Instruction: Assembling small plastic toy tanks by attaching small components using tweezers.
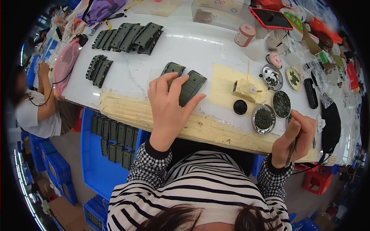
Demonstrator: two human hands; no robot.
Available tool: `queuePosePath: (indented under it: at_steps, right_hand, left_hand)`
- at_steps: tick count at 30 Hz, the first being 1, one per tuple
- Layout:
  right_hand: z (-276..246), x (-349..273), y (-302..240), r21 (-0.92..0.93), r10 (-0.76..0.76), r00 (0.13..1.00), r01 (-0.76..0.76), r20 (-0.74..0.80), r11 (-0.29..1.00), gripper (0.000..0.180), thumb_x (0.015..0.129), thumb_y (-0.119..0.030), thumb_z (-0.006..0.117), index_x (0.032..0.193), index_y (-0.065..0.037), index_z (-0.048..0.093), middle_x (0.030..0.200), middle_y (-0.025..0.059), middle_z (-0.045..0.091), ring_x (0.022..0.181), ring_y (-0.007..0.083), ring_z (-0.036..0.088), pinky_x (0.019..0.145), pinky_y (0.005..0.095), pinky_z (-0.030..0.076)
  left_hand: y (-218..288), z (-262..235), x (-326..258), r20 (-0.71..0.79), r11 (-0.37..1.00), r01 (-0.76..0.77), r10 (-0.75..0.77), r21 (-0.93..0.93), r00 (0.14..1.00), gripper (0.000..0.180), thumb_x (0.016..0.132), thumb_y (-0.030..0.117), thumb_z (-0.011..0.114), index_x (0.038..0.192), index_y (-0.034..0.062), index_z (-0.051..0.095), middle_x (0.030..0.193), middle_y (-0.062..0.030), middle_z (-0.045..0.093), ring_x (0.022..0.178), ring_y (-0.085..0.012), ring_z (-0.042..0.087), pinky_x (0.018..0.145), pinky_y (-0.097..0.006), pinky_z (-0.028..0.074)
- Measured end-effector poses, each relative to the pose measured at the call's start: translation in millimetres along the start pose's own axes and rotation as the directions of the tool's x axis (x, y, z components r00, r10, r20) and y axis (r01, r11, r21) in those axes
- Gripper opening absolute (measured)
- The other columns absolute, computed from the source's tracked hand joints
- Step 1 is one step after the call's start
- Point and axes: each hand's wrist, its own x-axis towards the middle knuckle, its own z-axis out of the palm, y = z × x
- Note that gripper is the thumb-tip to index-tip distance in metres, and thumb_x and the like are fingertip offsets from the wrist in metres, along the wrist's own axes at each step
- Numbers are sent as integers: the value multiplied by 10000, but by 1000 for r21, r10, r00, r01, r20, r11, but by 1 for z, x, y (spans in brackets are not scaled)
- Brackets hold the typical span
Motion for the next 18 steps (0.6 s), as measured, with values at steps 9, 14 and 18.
queuePosePath:
  at_steps: [9, 14, 18]
  right_hand:
    - [-23, -15, 15, -16, 135, 991, -135, -2, 991, 154, 930, -98, 564, 910, 33, 644, 772, 88, 586, 653, 157, 497, 592, 263, 373]
    - [-19, -17, 15, -26, 109, 993, -108, 34, 994, 156, 931, -103, 571, 907, 29, 650, 758, 78, 586, 612, 133, 471, 548, 255, 349]
    - [-14, -16, 9, -8, 113, 990, -113, 81, 994, 134, 922, -90, 582, 905, 20, 658, 743, 68, 585, 584, 121, 453, 520, 246, 332]
  left_hand:
    - [-217, -100, 45, -171, 903, 174, -114, 392, 979, 651, 714, 315, 813, 1210, 15, 518, 1228, -211, 529, 1201, -371, 469, 1006, -444, 367]
    - [-250, -110, 59, 162, 884, 468, -459, -18, 874, 1079, 649, 343, 853, 1484, 37, 242, 1324, -251, 456, 1245, -340, 448, 1051, -415, 346]
    - [-252, -109, 55, 185, 949, 307, -316, 79, 931, 1063, 653, 305, 841, 1490, 53, 237, 1342, -250, 447, 1238, -328, 458, 1039, -387, 363]
